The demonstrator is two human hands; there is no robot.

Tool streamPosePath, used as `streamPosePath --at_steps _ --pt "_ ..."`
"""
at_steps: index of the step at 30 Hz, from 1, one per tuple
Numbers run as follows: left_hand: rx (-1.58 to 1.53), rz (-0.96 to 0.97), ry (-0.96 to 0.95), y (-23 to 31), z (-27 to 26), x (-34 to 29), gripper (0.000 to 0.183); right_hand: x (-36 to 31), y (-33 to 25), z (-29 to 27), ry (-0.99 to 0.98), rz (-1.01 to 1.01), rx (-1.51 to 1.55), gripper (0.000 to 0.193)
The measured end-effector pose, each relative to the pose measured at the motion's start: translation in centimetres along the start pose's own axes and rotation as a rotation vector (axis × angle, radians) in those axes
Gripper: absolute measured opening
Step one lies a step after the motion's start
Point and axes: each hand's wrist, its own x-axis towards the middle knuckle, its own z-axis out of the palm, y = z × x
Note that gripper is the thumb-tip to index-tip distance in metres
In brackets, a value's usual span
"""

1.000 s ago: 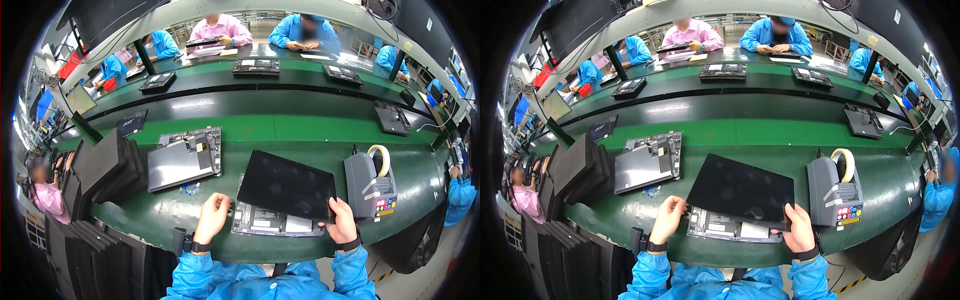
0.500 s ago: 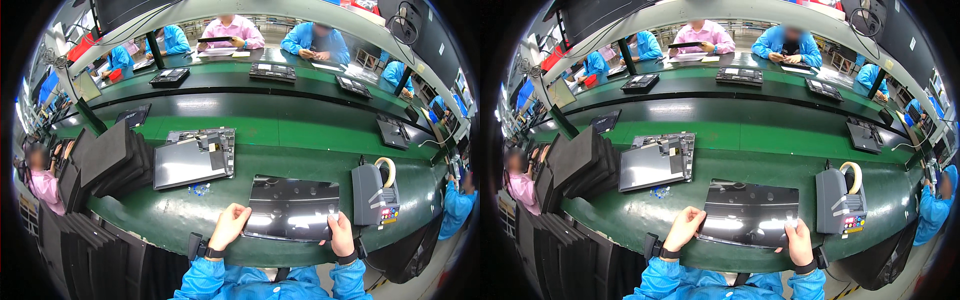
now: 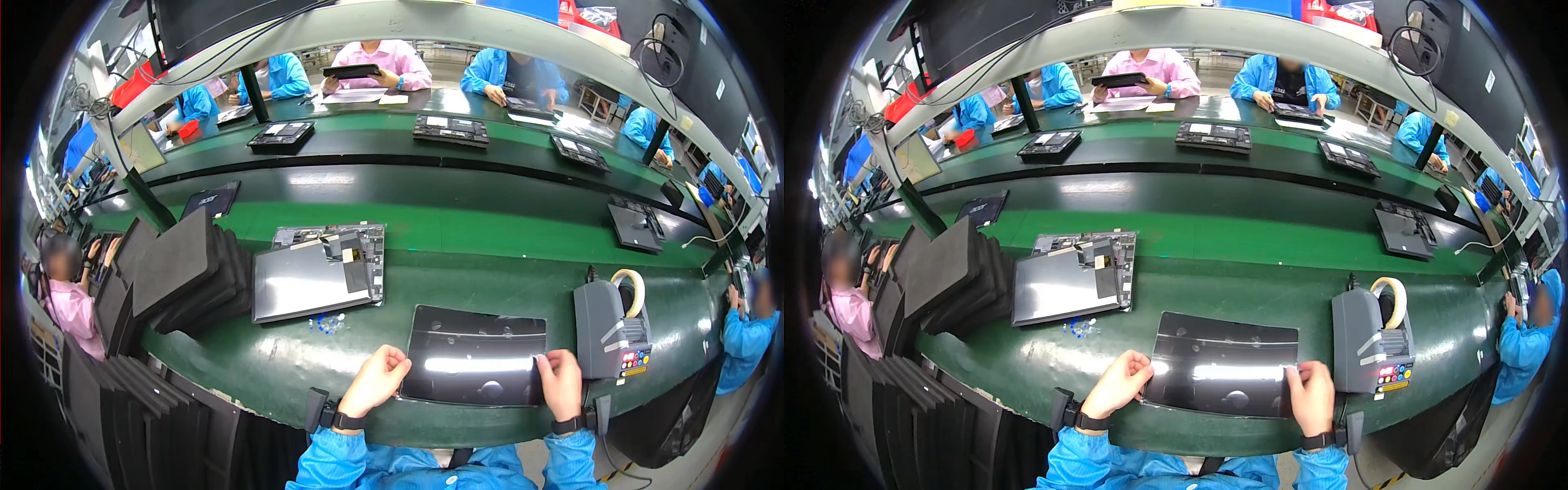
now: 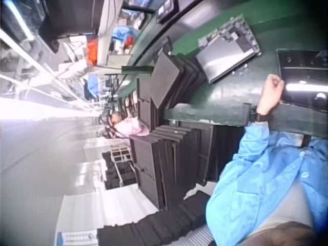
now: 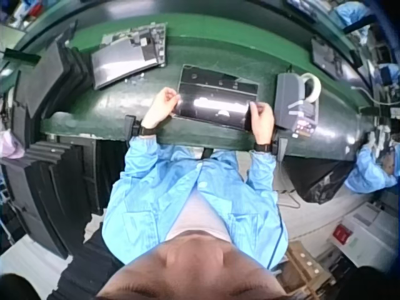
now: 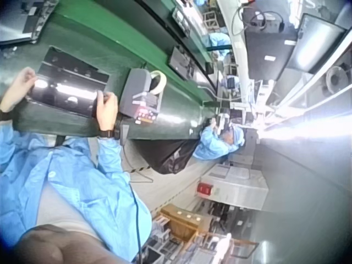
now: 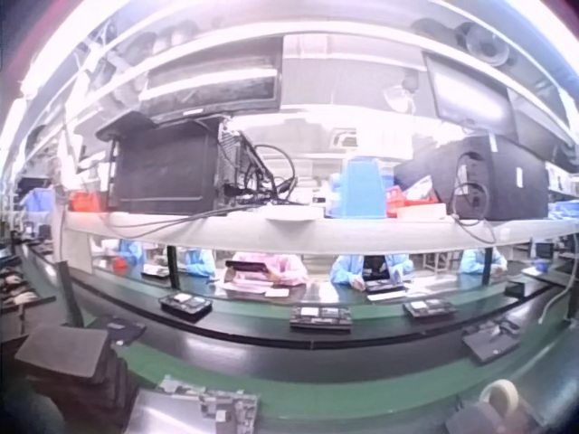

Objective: The recorder is assembling tablet components on a production line, including applying screens, labels, and foam packaging.

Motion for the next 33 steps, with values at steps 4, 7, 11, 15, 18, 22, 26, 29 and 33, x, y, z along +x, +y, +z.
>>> streamPosePath --at_steps 4,7,11,15,18,22,26,29,33 --pt "0.422 0.059 0.092 1.7 0.8 1.3 0.039 0.1 -0.4 0.4 -0.14 0.148 0.018 0.029" --pt "0.517 0.131 0.15 3.3 1.4 0.5 0.048 0.4 -0.9 -0.2 -0.116 0.102 -0.006 0.032" --pt "0.429 0.189 0.136 3.5 0.8 -1.4 0.04 0.3 -1.6 -2.3 -0.184 0.367 0.506 0.021" --pt "0.126 0.23 -0.087 4.2 0.2 -2.8 0.023 1.0 -2.8 -2.7 -0.243 0.299 1.006 0.013" --pt "0.228 0.394 -0.047 6.0 0.5 -3.1 0.017 0.5 -2.6 -2.5 -0.263 0.314 1.0 0.016" --pt "-0.26 0.362 0.179 5.5 2.6 -2.5 0.019 -0.2 -2.0 -1.1 -0.249 0.291 0.982 0.023" --pt "-0.354 0.451 0.284 5.1 3.7 -3.0 0.024 -0.3 -2.6 -0.5 -0.176 0.317 1.055 0.025" --pt "-0.33 0.519 0.319 5.4 4.3 -3.7 0.027 -0.3 -2.6 -0.4 -0.15 0.235 1.048 0.025" --pt "-0.334 0.702 0.326 5.7 5.2 -4.8 0.036 -1.6 -3.0 -2.4 0.152 0.162 0.69 0.026"
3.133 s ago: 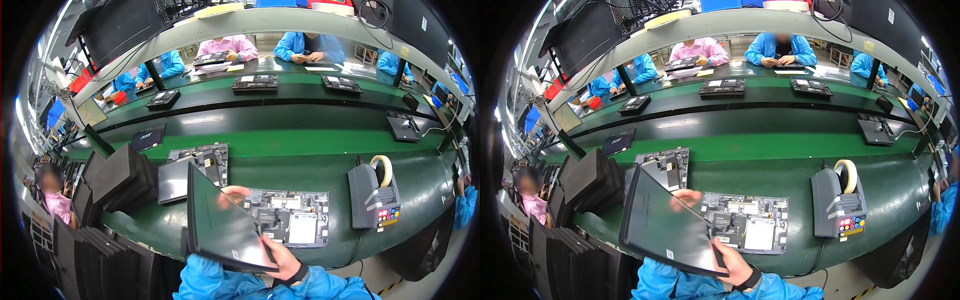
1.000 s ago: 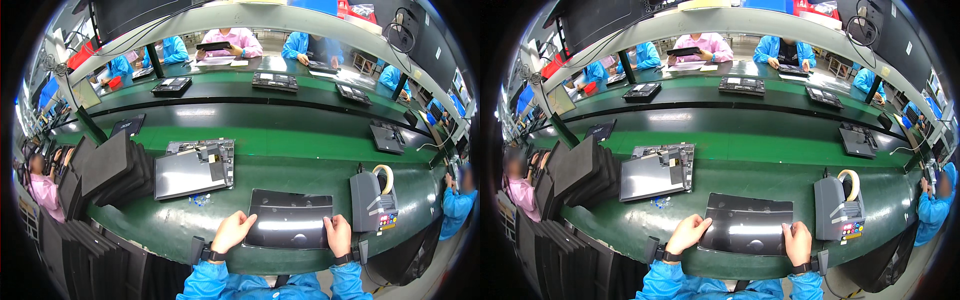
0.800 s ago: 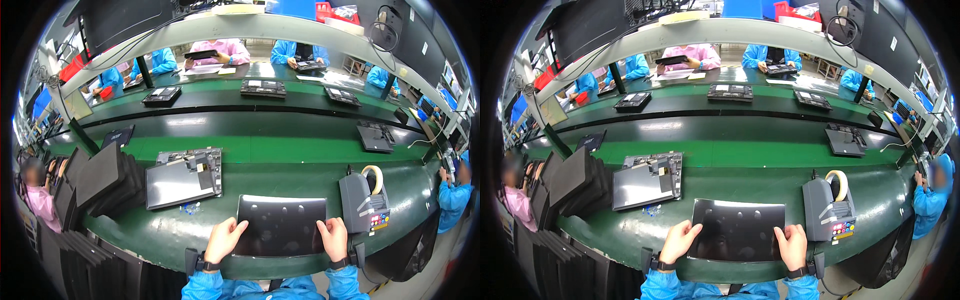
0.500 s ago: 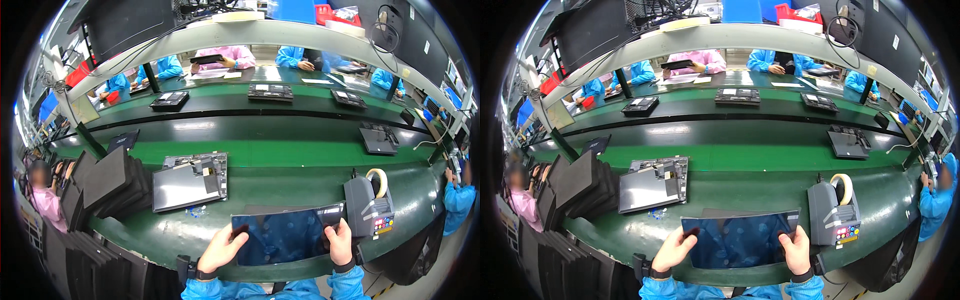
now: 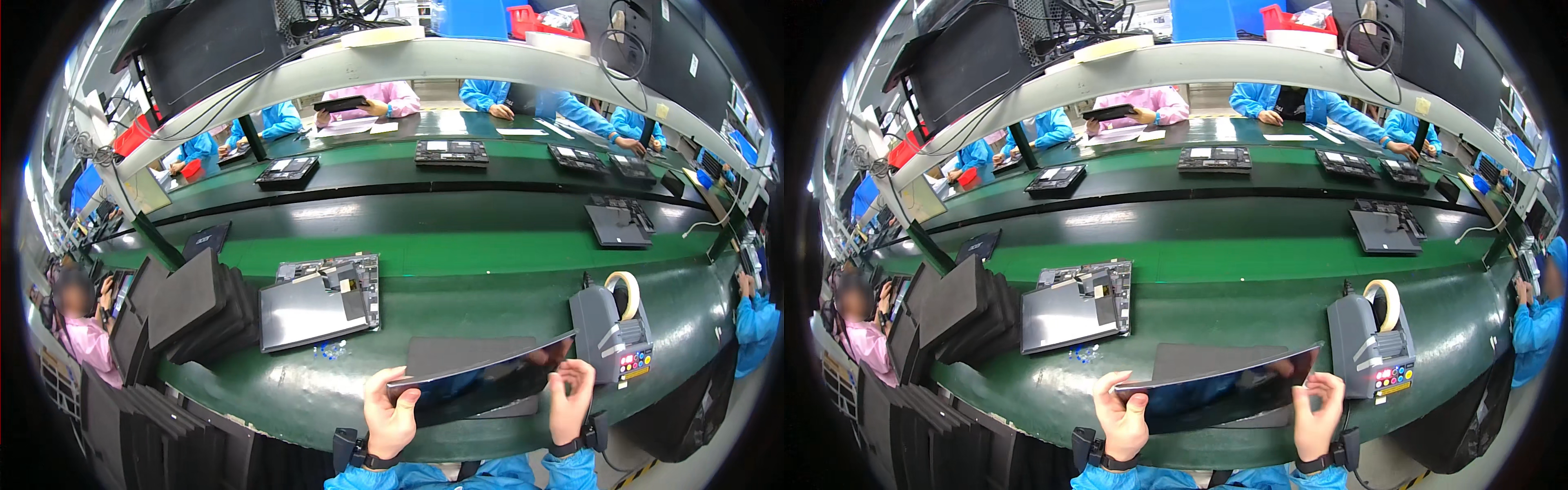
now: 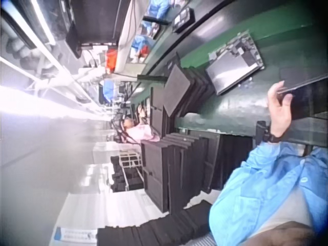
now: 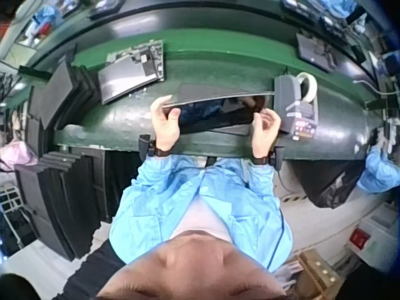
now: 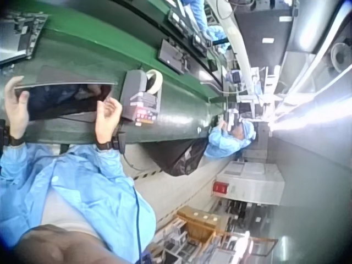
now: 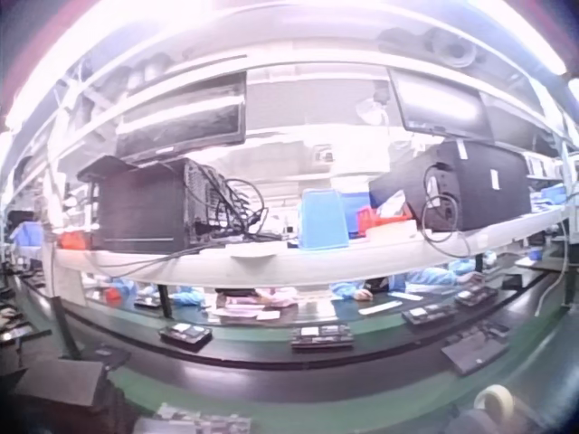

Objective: The recorder is assembling tablet components on a production line, including applying screens, labels, and foam packaging.

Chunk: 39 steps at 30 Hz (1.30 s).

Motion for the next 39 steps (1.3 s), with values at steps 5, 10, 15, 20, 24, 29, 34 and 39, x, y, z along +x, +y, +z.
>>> streamPosePath --at_steps 5,10,15,20,24,29,34,39 --pt "0.047 0.141 -0.054 -0.1 0.5 -0.3 0.035 -1.4 0.5 -6.0 0.258 -0.039 -0.004 0.007" --pt "0.301 0.18 0.128 0.1 0.2 -0.2 0.025 -1.4 2.9 -10.4 0.577 -0.124 -0.009 0.009" --pt "0.206 0.152 0.101 -0.4 -0.2 0.8 0.02 -1.6 4.6 -12.3 0.441 0.421 0.206 0.019" --pt "0.162 0.057 0.094 -0.2 -0.9 -0.2 0.025 -0.2 3.7 -10.4 0.378 0.451 0.345 0.02" --pt "0.065 -0.003 0.087 0.2 -0.1 -1.1 0.027 -0.1 2.5 -14.5 0.54 0.235 0.071 0.01" --pt "-0.047 -0.085 -0.035 2.8 1.1 -1.3 0.028 2.6 -8.4 -10.5 -0.191 -0.428 -0.07 0.011" --pt "-0.072 -0.059 -0.104 3.1 0.4 -1.5 0.028 5.1 -15.4 1.6 -0.991 -0.906 -0.222 0.016" --pt "-0.075 -0.099 -0.172 3.7 0.9 -1.7 0.026 5.6 -15.1 5.1 -1.011 -1.033 -0.369 0.021"
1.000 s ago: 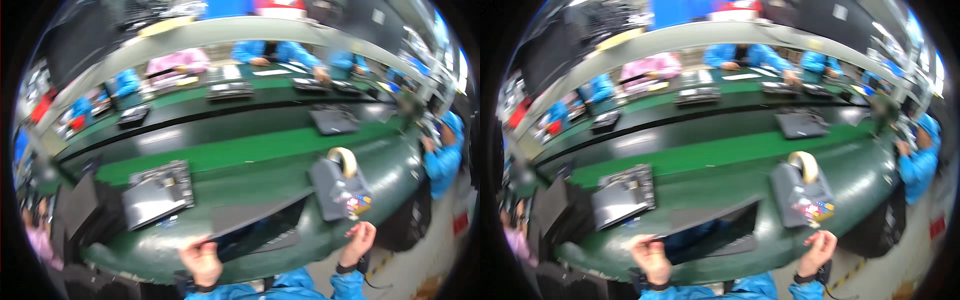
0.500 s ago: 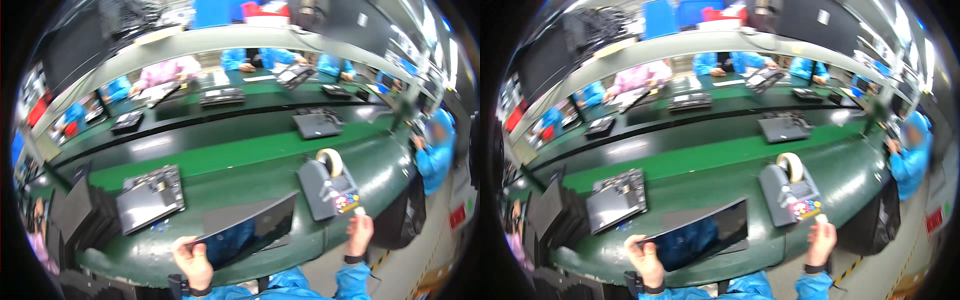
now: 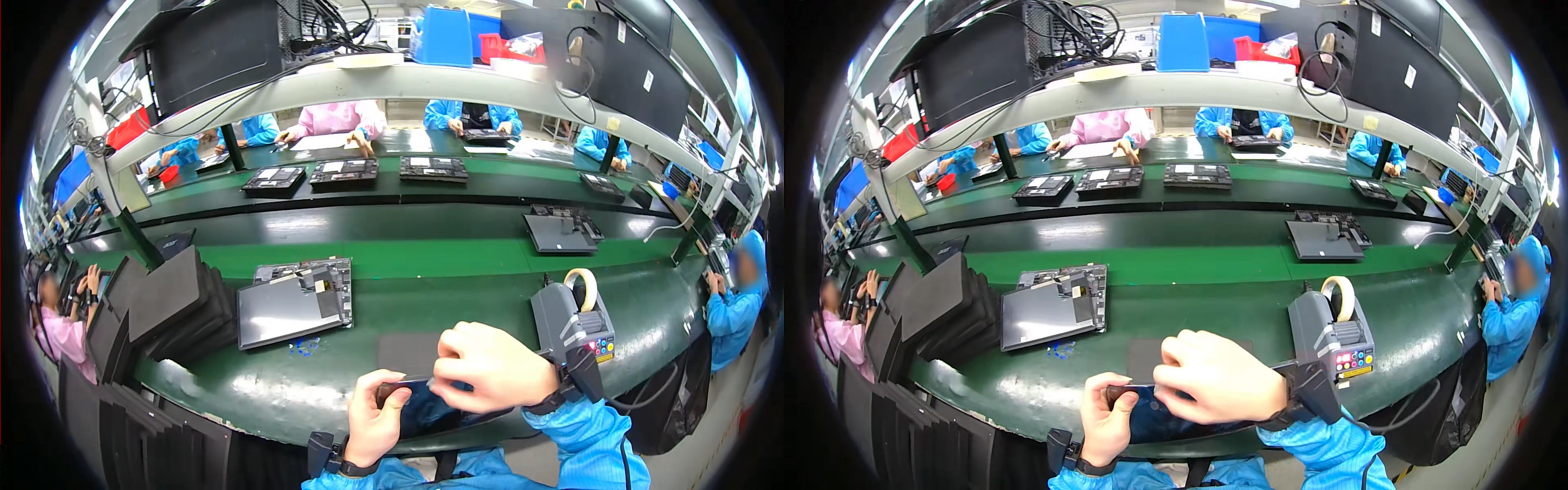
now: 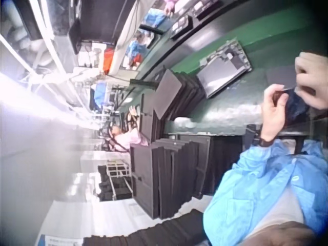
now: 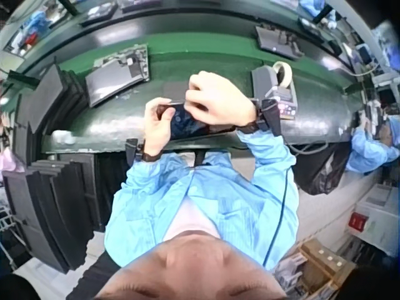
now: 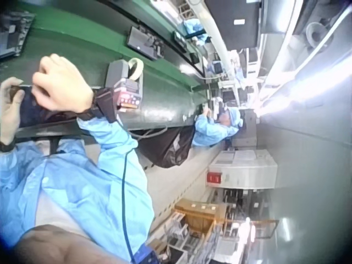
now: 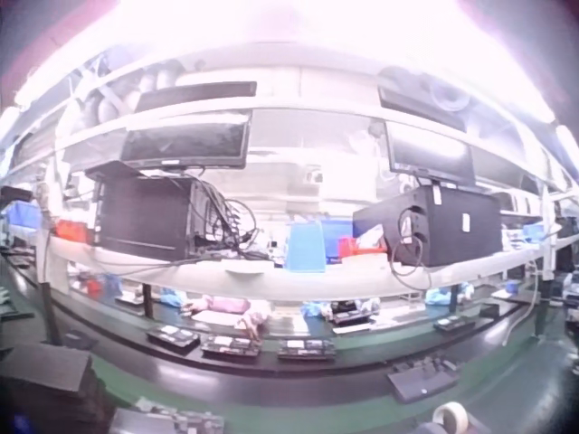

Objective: The recorder is assembling tablet components on a production line, including applying screens, labels, and foam packaging.

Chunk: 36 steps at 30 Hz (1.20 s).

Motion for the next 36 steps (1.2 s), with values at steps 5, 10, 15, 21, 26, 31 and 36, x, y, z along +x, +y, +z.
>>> streamPosePath --at_steps 5,10,15,21,26,31,36 --pt "-0.039 0.018 0.091 -0.1 -0.3 0.3 0.025 -0.3 -0.9 2.3 0.491 0.202 -0.271 0.026" --pt "0.012 -0.019 0.087 0.1 -0.5 0.1 0.025 -2.1 -2.5 4.1 0.381 0.019 -0.366 0.021" --pt "0.018 -0.011 0.083 -0.2 -0.7 0.2 0.025 -1.0 -1.3 4.1 0.355 0.145 -0.139 0.017" --pt "-0.021 0.003 0.088 -0.3 -0.7 0.8 0.026 0.1 1.0 3.2 -0.118 0.33 0.258 0.022" --pt "0.004 -0.03 0.117 -0.2 -1.3 1.0 0.026 -0.3 -1.2 3.7 0.157 0.206 -0.22 0.03" --pt "-0.018 0.01 0.292 -1.7 -4.1 3.3 0.023 -6.3 -5.7 5.2 -0.41 0.582 0.611 0.041" --pt "-0.155 -0.124 0.291 -1.9 -4.1 4.8 0.021 -9.1 -7.4 13.3 -0.011 0.814 1.112 0.055"
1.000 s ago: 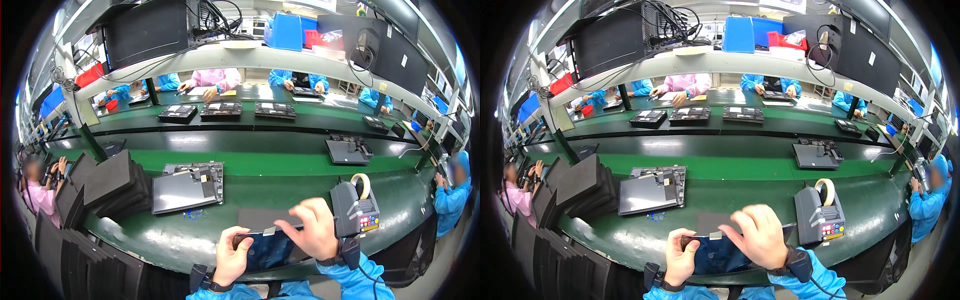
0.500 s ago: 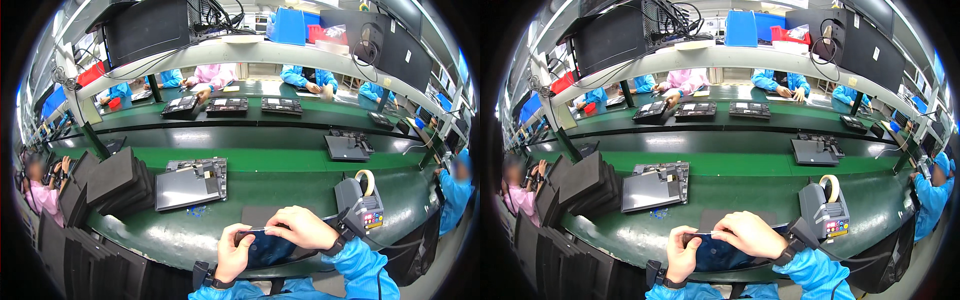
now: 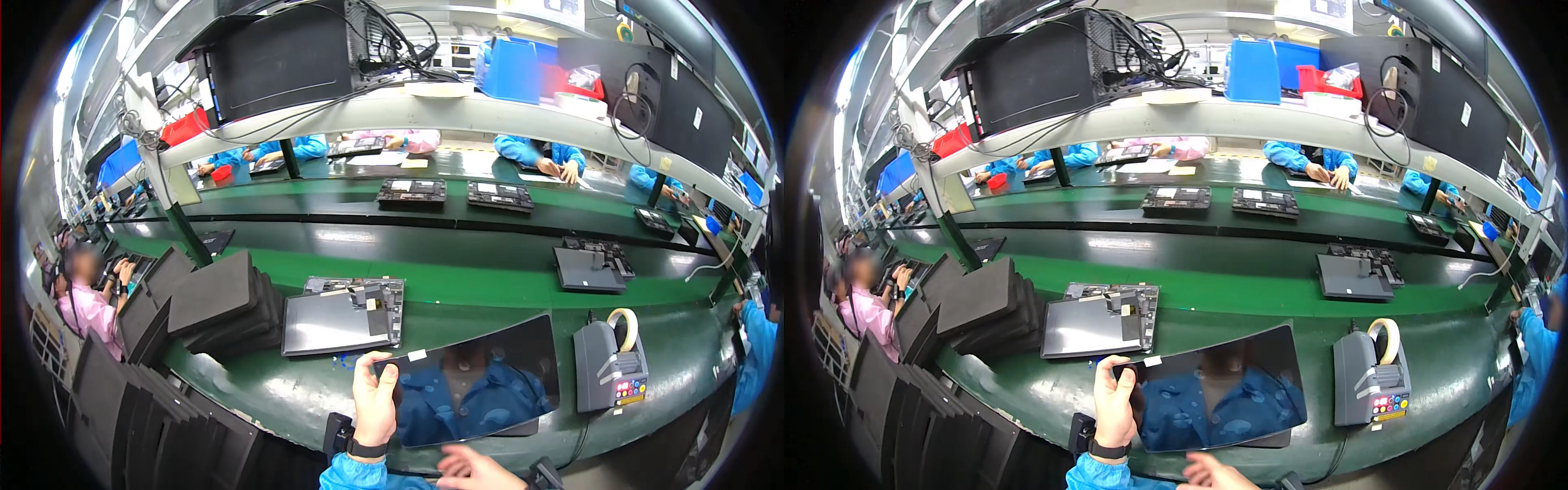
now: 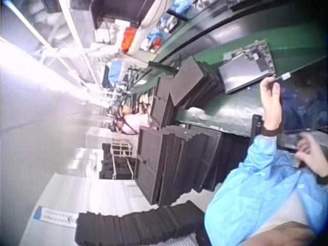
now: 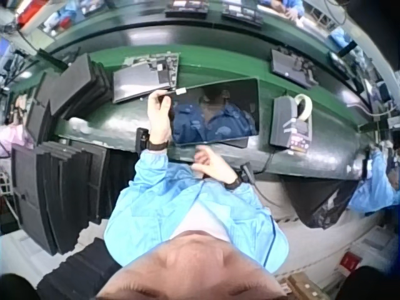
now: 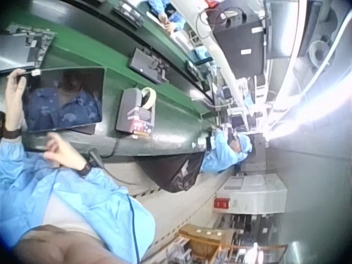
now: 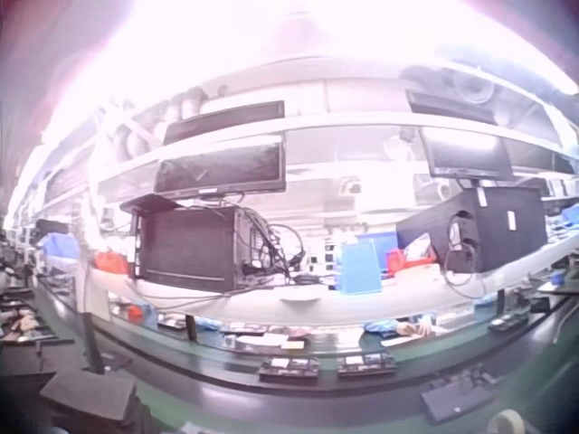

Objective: The recorder is assembling tablet components on a production line, including applying screens, labels, and foam packaging.

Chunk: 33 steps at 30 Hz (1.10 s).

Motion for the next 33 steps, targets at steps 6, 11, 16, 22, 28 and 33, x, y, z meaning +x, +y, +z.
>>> streamPosePath --at_steps 6,11,16,22,28,33 --pt "-0.168 -0.135 0.129 -1.6 1.3 -0.8 0.019 6.2 1.5 0.3 0.629 -0.459 0.882 0.035" --pt "-0.251 -0.189 0.272 -2.5 1.3 -1.8 0.017 8.3 1.0 -0.9 0.785 -0.34 0.863 0.03" --pt "-0.021 -0.038 0.092 -3.0 -2.2 -4.1 0.018 6.7 -1.2 -5.5 0.62 -0.218 0.668 0.028" --pt "-0.182 -0.309 -0.25 -2.4 -1.7 -1.5 0.037 3.4 -1.6 -9.2 0.419 -0.058 -0.084 0.035" --pt "0.135 -0.175 -0.068 -4.4 2.1 -3.2 0.028 -2.3 -1.6 -10.1 0.653 0.112 -0.286 0.036" --pt "0.037 -0.168 -0.188 -5.5 2.6 -3.4 0.033 -11.2 4.2 -16.2 1.517 0.128 0.243 0.031"
